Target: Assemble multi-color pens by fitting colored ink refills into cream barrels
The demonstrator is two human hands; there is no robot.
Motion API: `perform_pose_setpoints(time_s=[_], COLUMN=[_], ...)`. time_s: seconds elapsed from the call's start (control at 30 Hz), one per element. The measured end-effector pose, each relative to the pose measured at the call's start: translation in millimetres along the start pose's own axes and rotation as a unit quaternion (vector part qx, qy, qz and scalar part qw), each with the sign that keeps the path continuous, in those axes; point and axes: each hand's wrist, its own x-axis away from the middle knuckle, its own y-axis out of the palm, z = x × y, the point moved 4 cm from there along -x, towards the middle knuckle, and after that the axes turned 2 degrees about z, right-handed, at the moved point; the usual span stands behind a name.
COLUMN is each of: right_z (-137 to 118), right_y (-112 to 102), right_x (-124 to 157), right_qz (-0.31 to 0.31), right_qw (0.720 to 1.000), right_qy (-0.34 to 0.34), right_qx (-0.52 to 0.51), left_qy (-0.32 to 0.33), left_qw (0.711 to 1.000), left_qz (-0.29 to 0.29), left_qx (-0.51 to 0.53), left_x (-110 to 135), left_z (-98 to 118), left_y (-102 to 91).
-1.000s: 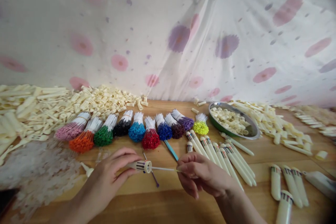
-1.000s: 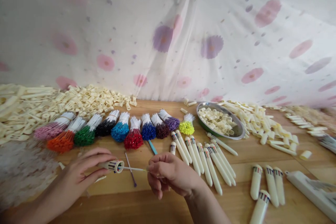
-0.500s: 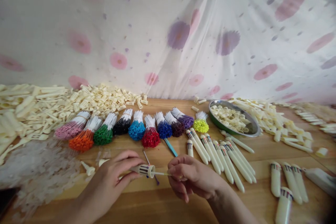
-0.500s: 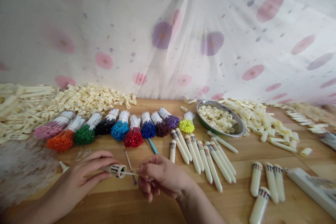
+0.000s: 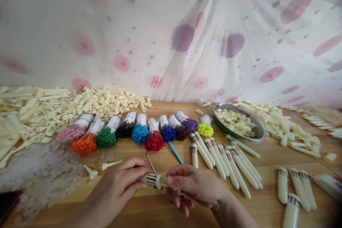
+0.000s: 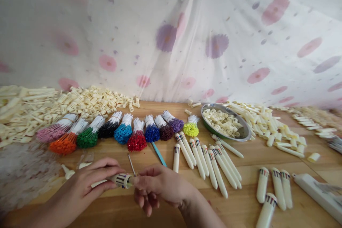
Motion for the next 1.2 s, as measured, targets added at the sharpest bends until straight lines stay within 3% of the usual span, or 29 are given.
perform_pose_setpoints(time_s=[0.2,0.27,0.3,0.33,0.43,0.47,0.5,0.73,0.93,1.1,1.2], right_z=[-2,-6,-9,-12,-16,-13,-10,6,-14,-36,-39], right_y=[5,-4,-12,-22,-44,-49,-52,-59,-56,-27,-17], right_x=[-4,-2,-1,1,4,3,0,-13,3,22,26], right_qz=[0.051,0.105,0.157,0.224,0.392,0.409,0.414,0.400,0.361,0.295,0.275], right_qw=[0.993,0.977,0.955,0.913,0.707,0.665,0.642,0.645,0.707,0.760,0.781], right_qy=[-0.046,-0.075,-0.093,-0.108,-0.111,-0.104,-0.098,-0.090,-0.118,-0.251,-0.279], right_qx=[0.093,0.167,0.232,0.323,0.578,0.616,0.637,0.644,0.596,0.521,0.486], left_qy=[-0.016,-0.027,-0.032,-0.037,-0.043,-0.045,-0.048,-0.119,-0.158,-0.169,-0.167], left_qw=[1.000,0.999,0.999,0.999,0.999,0.998,0.998,0.983,0.981,0.979,0.979], left_qz=[-0.014,-0.014,-0.011,-0.007,0.008,0.017,0.028,0.112,0.085,0.072,0.074], left_qx=[0.016,0.019,0.022,0.024,0.031,0.036,0.042,0.087,0.076,0.086,0.094], left_x=[-2,-3,-3,-4,-3,-2,-2,-3,-6,-4,-4], left_z=[-2,-3,-4,-5,-8,-9,-11,-22,-24,-23,-24], left_y=[-1.2,-3.4,-4.9,-6.6,-11.1,-12.3,-13.2,-15.5,-16.7,-16.8,-15.1])
